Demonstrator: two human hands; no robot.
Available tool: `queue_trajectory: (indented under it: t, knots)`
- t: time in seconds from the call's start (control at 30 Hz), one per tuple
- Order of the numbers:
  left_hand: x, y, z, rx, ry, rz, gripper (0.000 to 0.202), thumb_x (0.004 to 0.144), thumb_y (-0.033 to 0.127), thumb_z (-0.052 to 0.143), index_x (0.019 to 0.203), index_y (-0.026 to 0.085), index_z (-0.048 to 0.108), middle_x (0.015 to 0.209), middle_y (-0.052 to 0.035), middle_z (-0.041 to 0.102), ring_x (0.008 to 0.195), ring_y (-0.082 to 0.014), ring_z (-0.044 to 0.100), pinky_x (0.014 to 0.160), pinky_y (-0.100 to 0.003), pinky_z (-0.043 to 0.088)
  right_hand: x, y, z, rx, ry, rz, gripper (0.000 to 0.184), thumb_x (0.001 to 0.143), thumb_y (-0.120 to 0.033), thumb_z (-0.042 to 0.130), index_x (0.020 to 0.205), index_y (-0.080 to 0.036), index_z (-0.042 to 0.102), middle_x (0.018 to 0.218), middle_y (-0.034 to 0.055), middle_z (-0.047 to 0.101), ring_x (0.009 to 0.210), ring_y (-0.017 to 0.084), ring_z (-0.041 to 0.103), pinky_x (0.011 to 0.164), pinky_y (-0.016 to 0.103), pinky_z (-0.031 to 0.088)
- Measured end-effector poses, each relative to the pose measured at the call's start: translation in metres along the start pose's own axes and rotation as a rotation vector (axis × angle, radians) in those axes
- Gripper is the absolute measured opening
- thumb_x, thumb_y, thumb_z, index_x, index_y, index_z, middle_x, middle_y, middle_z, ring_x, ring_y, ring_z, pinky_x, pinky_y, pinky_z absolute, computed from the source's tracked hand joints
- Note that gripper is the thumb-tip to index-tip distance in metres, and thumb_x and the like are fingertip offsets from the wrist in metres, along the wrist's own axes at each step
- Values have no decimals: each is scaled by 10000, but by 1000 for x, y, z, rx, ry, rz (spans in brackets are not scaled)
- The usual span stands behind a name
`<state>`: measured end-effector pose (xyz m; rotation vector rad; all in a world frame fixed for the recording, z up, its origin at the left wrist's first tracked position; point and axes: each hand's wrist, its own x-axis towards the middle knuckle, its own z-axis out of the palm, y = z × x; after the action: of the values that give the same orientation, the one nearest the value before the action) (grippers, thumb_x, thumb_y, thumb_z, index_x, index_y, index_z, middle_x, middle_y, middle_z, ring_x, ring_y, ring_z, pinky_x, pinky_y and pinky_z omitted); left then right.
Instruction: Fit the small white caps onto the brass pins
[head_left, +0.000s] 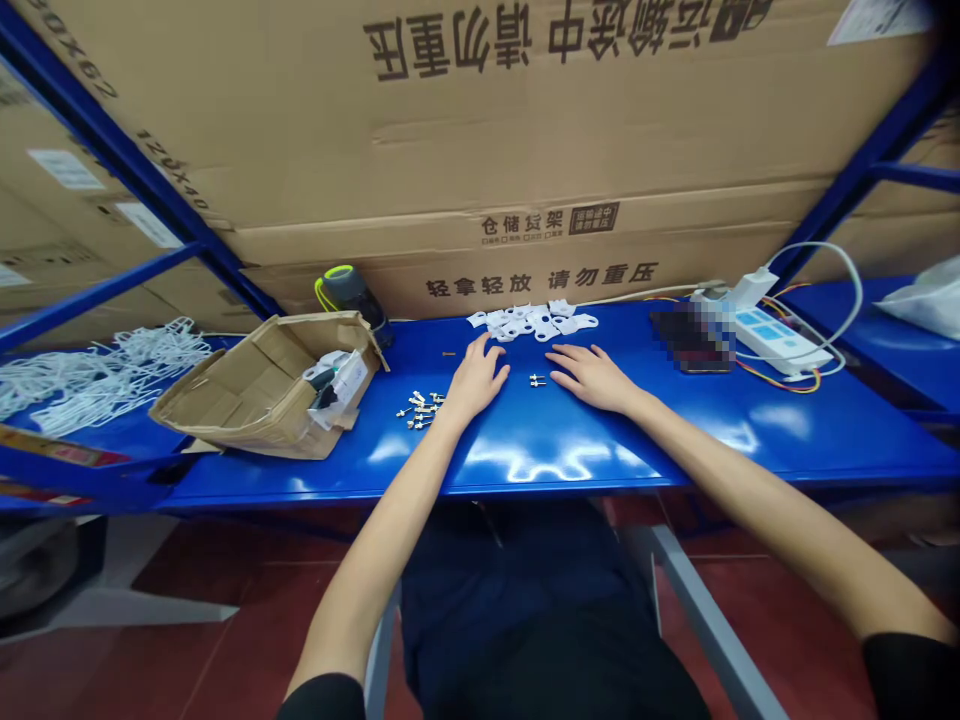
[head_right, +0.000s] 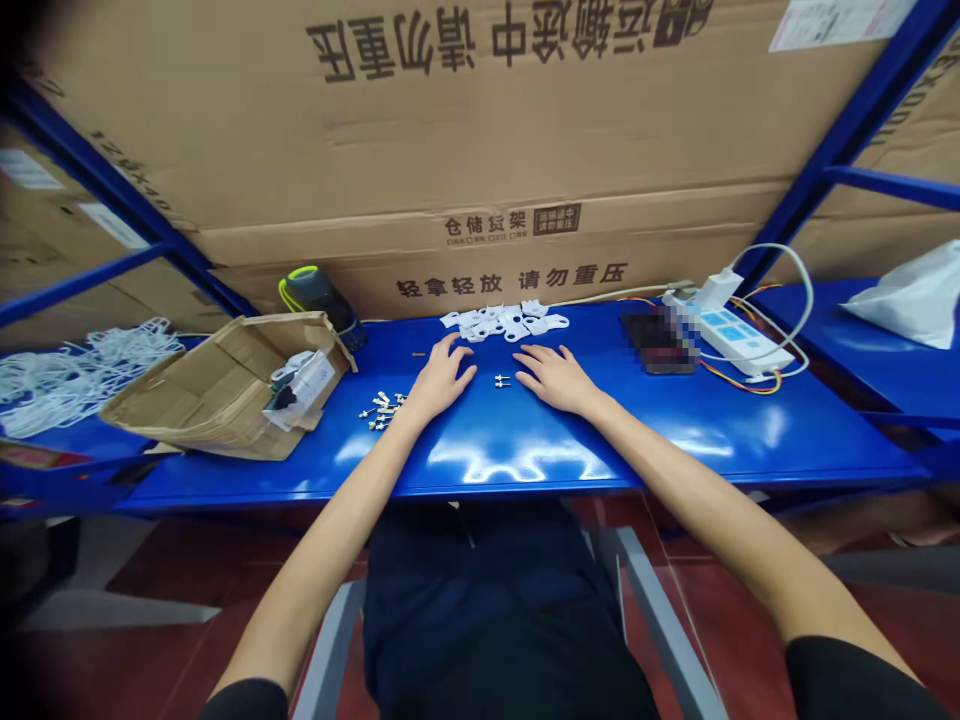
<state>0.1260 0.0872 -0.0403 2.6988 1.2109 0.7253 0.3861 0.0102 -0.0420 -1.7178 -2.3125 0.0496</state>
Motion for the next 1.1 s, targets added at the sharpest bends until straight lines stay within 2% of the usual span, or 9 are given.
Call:
queue_trajectory:
  t: [0.1, 0.2, 0.3, 0.47, 0.63, 0.7, 0.8, 0.97, 1.1]
  knots:
    - [2, 4, 1, -92, 12, 81, 268, 1022, 260, 566, 1277, 195, 622, 1572, -145, 455, 1483, -299, 432, 1240, -476, 420, 0, 0, -1, -2, 3, -2, 546, 1099, -492, 347, 1578, -282, 504, 1655, 116, 468, 1521, 345, 432, 1224, 689, 304]
    - [6, 0, 4, -156, 53, 158, 314, 1023, 120, 445, 1261, 199, 635, 1504, -114, 526, 1423, -236, 502, 1238, -414, 427, -1, 2, 1, -12, 15, -10, 550, 1098, -501, 343, 1574, -281, 509, 1652, 114, 474, 1516, 344, 438, 1225, 673, 308]
    - [7, -9, 8, -114, 83, 110, 422, 997, 42, 366, 1292, 155, 646, 1484, -143, 553, 1404, -244, 524, 1223, -410, 446, -1, 4, 3, -18, 18, -11, 555, 1097, -503, 337, 1570, -272, 513, 1649, 109, 479, 1511, 345, 443, 1222, 671, 312]
    - [6, -17, 10, 32, 67, -5, 396, 1002, 127, 486, 1359, 91, 655, 1521, -207, 541, 1447, -342, 486, 1238, -514, 420, -1, 4, -3, 2, 55, -25, 515, 1089, -457, 375, 1516, -244, 568, 1598, 114, 542, 1461, 330, 500, 1207, 602, 355]
    - [6, -15, 8, 46, 19, -6, 366, 1021, 125, 472, 1291, 120, 718, 1506, -170, 573, 1419, -322, 515, 1204, -486, 457, -3, 16, -21, -43, 177, 101, 466, 1020, -219, 394, 1397, -199, 667, 1359, 138, 724, 1226, 321, 657, 1042, 502, 474]
    - [6, -14, 6, 40, 29, -4, 322, 1032, 161, 497, 1245, 142, 739, 1491, -156, 584, 1399, -315, 527, 1189, -473, 469, -6, 25, -28, -79, 186, 170, 444, 987, -189, 409, 1297, -197, 727, 1272, 138, 761, 1159, 329, 677, 988, 485, 489]
    - [4, -13, 3, 28, 47, -10, 246, 1036, 232, 557, 1169, 177, 756, 1458, -135, 603, 1341, -309, 560, 1139, -459, 504, -11, 40, -36, -44, 99, 182, 392, 963, -226, 459, 1208, -217, 765, 1237, 114, 772, 1124, 319, 692, 964, 455, 512]
    - [5, -10, -1, 23, 21, -34, 188, 1033, 236, 586, 1059, 203, 770, 1351, -99, 659, 1218, -287, 620, 1055, -423, 530, -19, 64, -42, 194, -57, 99, 424, 874, -366, 641, 1259, -225, 748, 1259, 98, 753, 1082, 284, 713, 975, 398, 551]
    - [6, -8, -3, 31, 10, -29, 169, 1033, 237, 598, 1034, 209, 765, 1273, -85, 684, 1177, -270, 630, 1046, -404, 511, -22, 76, -47, 308, -107, 153, 462, 775, -439, 754, 1186, -229, 779, 1176, 82, 776, 1079, 297, 713, 961, 398, 560]
